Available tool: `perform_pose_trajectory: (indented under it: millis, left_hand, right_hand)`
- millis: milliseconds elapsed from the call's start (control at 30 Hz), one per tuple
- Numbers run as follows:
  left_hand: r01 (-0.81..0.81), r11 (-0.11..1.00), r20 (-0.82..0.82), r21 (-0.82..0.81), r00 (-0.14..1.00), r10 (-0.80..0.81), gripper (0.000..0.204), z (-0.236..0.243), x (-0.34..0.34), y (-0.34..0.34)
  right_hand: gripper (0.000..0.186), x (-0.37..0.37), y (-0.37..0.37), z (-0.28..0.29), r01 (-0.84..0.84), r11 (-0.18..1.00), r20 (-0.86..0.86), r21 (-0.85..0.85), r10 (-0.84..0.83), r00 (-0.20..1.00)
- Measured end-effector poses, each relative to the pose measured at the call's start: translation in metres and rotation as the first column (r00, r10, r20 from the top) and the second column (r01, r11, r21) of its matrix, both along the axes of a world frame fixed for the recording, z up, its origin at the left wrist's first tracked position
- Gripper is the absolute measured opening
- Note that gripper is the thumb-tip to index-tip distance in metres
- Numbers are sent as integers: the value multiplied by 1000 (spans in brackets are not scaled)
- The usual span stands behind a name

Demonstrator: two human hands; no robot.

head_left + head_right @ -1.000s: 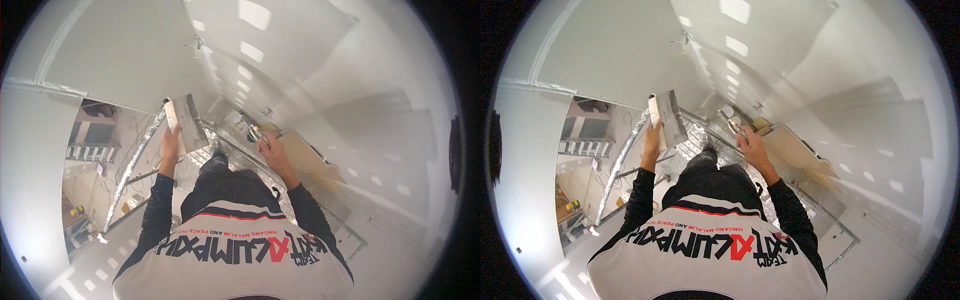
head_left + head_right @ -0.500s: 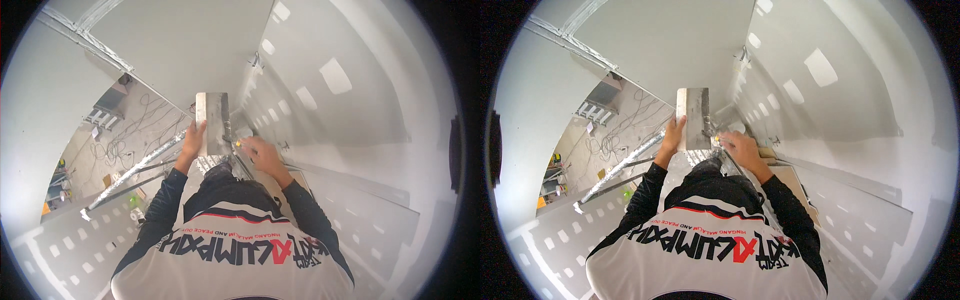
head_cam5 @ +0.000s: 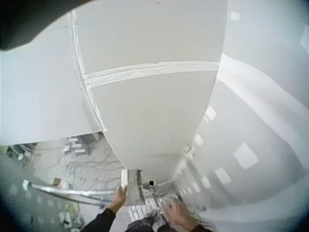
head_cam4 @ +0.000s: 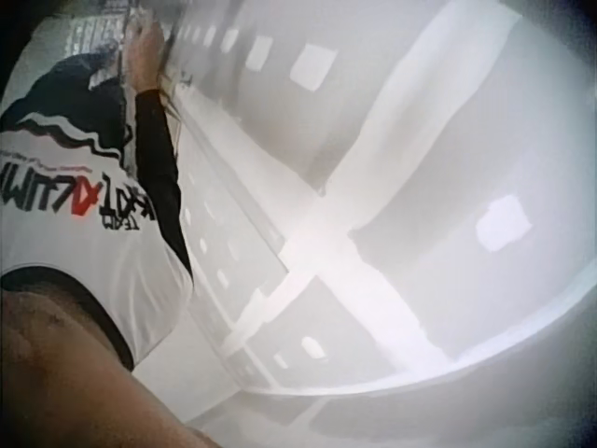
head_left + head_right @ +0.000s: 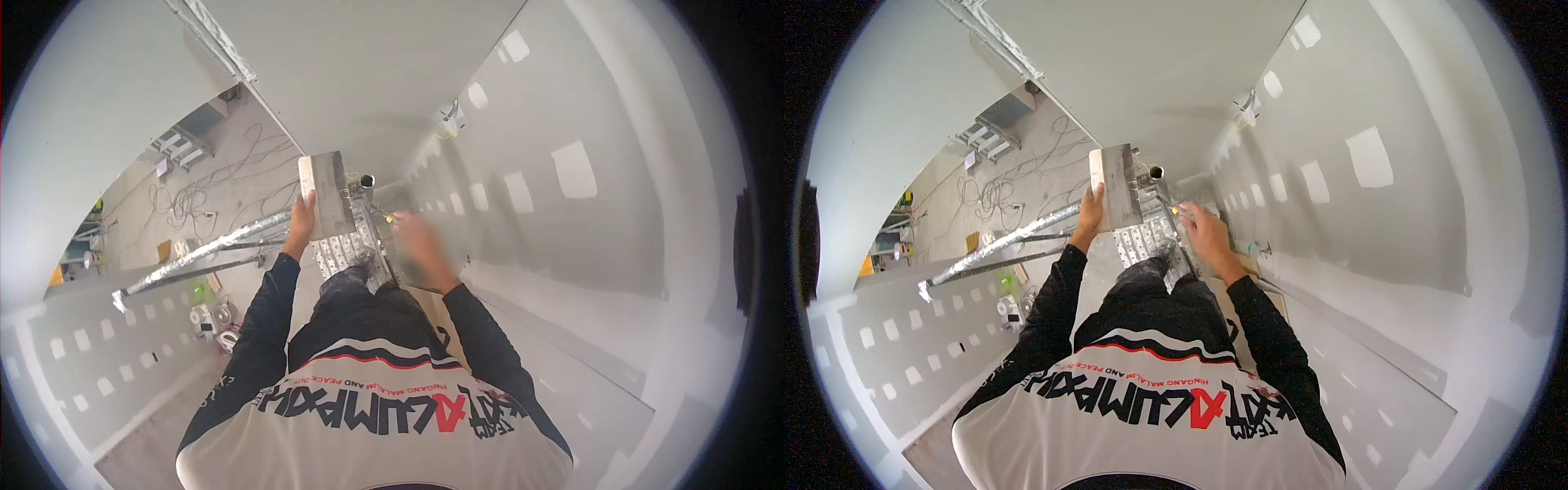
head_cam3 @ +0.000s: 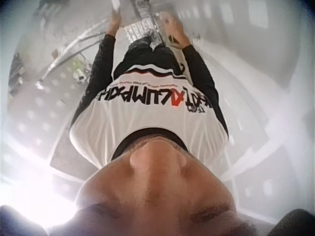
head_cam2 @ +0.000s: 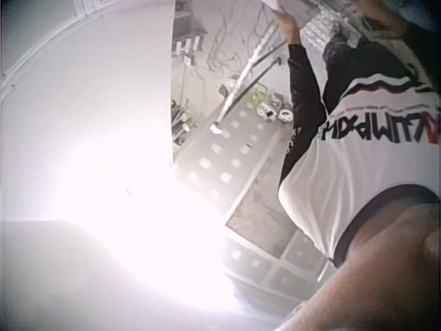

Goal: The person applies drywall compound to the joints and corners of a ceiling and wall using a large taping knife and a smaller putty knife, smoothing the material along the seams while standing on a scaffold.

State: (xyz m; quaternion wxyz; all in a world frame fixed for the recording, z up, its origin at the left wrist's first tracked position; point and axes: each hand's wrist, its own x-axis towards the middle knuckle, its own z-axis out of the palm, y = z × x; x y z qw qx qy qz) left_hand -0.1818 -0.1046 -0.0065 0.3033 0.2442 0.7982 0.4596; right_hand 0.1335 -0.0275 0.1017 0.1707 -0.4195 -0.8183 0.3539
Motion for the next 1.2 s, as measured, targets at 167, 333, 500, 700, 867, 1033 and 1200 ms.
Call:
perform_pose_trajectory:
  millis: [167, 333, 500, 700, 867, 1033, 1200]
  left_hand:
    - [177, 981, -93, -86, 978, -184, 74, 4, 30, 32]
    - [209, 977, -266, 46, 945, -190, 68, 4, 33, 81]
    - [277, 958, -241, -68, 928, -285, 68, -11, 25, 88]
    - [279, 960, -335, -10, 904, -266, 67, -30, 28, 89]
    - [253, 966, -301, -55, 918, -258, 67, -31, 15, 90]
    - [272, 962, -265, -15, 927, -266, 68, -14, 30, 93]
    - [256, 965, -282, -56, 923, -261, 65, -18, 23, 86]
  right_hand:
    - [33, 25, 14, -19, -90, 996, -105, -5, 89, 991]
    - [29, 12, 38, -28, -20, 1000, -51, 3, 20, 998]
    - [31, -2, 21, -36, 21, 996, 60, -85, -16, 998]
    - [28, -26, 48, -36, -25, 998, 174, 55, 15, 985]
    - [26, -46, 53, -23, -101, 994, 300, 38, 85, 950]
    - [20, -49, 80, -45, -72, 987, 202, 143, 42, 978]
    - [23, -55, 72, -38, -108, 991, 143, 74, 97, 985]
